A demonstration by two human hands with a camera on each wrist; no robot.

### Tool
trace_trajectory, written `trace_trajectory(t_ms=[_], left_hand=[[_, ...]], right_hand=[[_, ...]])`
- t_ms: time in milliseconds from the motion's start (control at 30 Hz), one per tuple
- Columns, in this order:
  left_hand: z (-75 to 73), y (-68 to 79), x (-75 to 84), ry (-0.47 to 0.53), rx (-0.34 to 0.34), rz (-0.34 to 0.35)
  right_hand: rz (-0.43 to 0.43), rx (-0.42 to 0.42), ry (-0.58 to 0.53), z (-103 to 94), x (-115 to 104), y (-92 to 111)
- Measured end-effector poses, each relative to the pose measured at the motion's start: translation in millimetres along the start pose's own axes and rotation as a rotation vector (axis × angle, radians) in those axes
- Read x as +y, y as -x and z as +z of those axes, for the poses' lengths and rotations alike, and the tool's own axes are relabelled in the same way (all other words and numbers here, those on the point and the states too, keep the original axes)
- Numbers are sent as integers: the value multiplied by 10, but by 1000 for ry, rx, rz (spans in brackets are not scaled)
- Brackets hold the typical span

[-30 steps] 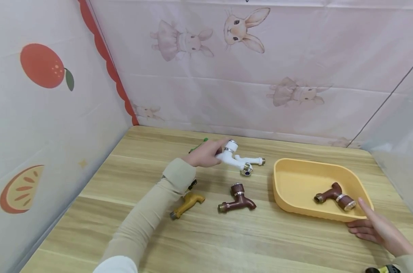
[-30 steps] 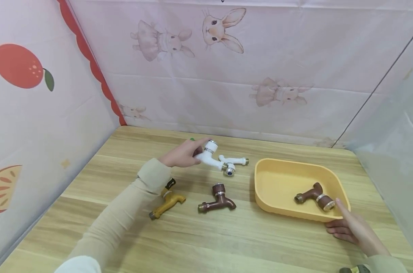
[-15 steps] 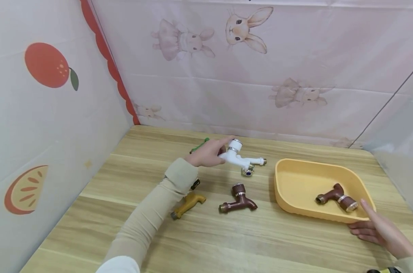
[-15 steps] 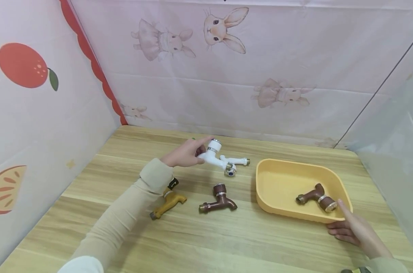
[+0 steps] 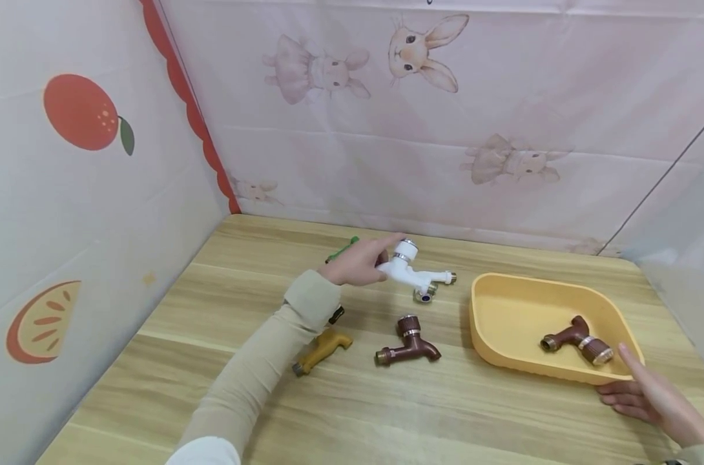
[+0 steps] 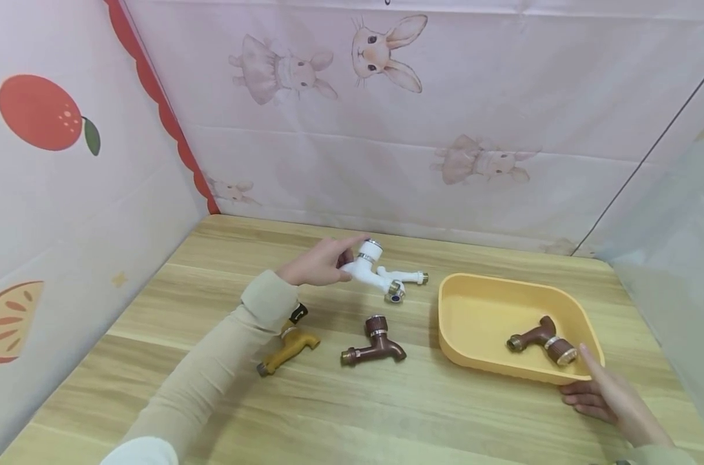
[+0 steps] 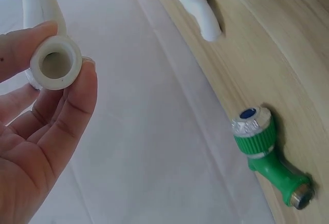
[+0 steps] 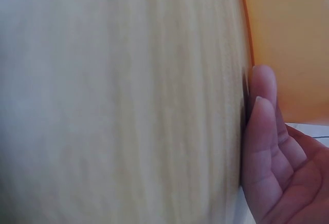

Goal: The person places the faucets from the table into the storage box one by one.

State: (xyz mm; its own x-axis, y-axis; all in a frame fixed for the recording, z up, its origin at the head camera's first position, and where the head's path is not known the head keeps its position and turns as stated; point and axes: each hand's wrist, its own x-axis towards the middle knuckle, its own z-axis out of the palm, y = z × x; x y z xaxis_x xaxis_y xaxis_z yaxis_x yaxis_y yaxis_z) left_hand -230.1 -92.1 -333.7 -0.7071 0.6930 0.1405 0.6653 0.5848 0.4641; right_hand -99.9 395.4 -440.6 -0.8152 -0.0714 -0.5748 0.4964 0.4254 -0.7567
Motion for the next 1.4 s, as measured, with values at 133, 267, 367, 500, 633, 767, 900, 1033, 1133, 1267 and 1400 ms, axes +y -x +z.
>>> trace_trajectory(t_ms=[133,267,367,500,633,767,900,1033,1133,1267,1400], left_hand=[[23,-45,36,3,3,7],[63,-112,75,10,5,17],[87,-171,120,27,4,27],[109,-249,190,33,10,30],[122,-322,260,31,8,25],[127,-373,319,41,-5,30],[136,-392,330,33,-9,47],[163,-378,310,38,-21,37],[194,-369,298,52,-39,21],[244,-373,298,55,-52,19],[270,-400,319,47,-52,34]], right_hand=[[-10,-8,1,-12,6,-24],[-21,-12,3,-10,-8,-25],[-16,-5,8,-2,-30,-9],[-15,1,15,5,-66,-2],[-11,2,17,-5,-86,-9],[-9,-1,8,-13,-85,-22],[-14,-7,-5,2,-78,-38],[-13,-14,-6,17,-62,-48],[-5,-19,-6,13,-44,-49],[4,-22,-7,0,4,-40],[-4,-35,-7,-22,33,-42]])
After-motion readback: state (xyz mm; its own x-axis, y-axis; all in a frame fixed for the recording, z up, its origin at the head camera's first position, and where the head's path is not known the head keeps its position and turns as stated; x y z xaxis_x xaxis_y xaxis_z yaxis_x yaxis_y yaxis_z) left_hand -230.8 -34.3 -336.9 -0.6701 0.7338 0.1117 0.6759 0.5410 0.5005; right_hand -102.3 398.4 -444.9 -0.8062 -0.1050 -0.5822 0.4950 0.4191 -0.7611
